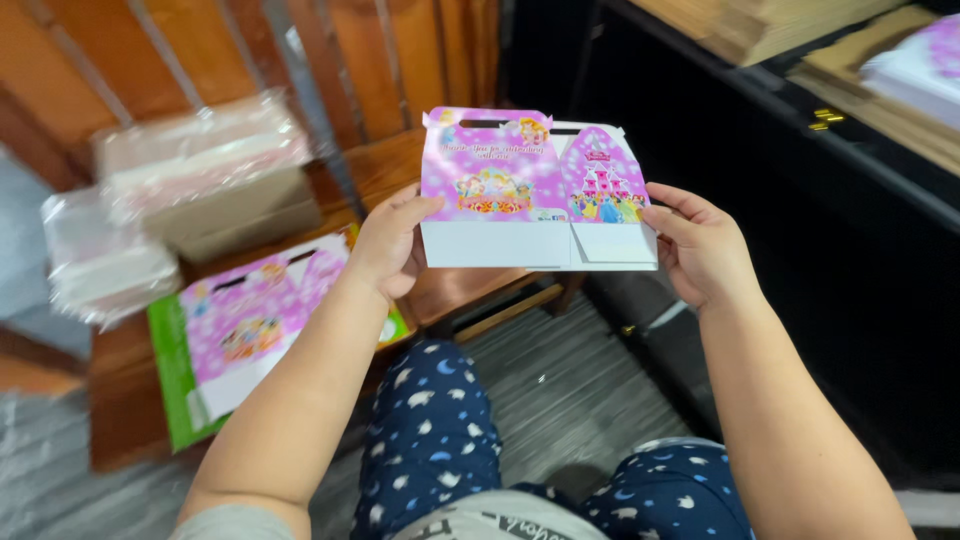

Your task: The person repeatedly picks up small pink and white paper items from a stack on a black shelf and places them onto a green box on a low wooden bench. The person handles the items by hand, stacking them one by one.

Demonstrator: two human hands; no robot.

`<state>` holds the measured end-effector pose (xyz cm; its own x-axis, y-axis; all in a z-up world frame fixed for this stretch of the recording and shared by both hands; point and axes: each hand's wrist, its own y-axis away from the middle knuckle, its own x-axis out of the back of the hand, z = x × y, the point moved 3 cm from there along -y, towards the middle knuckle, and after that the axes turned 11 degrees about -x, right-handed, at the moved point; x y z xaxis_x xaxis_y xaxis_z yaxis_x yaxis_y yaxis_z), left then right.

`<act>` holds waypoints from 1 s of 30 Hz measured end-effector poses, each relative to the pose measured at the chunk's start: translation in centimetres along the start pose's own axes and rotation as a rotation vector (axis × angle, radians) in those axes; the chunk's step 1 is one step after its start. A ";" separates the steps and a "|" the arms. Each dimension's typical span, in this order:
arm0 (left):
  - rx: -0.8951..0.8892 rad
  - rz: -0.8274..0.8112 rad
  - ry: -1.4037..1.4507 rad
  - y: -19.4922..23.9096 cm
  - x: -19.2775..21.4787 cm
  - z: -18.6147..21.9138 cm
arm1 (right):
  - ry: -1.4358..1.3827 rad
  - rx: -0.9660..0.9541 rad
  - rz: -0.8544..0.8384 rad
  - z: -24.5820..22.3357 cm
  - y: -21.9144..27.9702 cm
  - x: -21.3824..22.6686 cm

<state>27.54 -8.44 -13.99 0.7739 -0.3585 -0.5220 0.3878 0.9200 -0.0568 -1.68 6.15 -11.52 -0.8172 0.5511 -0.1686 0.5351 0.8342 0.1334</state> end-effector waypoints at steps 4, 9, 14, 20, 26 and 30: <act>-0.031 0.126 0.010 0.8 5.6 0.3 | 0.038 -0.062 -0.097 2.9 -0.9 -4.0; -0.064 0.274 -0.050 5.5 9.1 4.7 | -0.022 -0.144 -0.237 5.1 0.2 -10.0; -0.088 0.361 -0.070 9.0 14.2 6.8 | -0.008 -0.204 -0.350 8.2 0.9 -15.3; -0.141 0.507 -0.160 12.2 21.0 7.1 | -0.011 -0.247 -0.466 15.4 -0.6 -21.0; -0.222 0.677 -0.356 14.7 27.6 4.5 | 0.052 -0.290 -0.458 19.7 -0.5 -25.1; -0.258 0.796 -0.638 16.5 28.1 4.1 | 0.102 -0.308 -0.447 21.8 -0.2 -26.7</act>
<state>57.77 -3.96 -26.09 0.9076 0.4165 0.0528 -0.4090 0.9055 -0.1128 24.70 -8.35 -28.38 -0.9752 0.1272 -0.1809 0.0563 0.9340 0.3529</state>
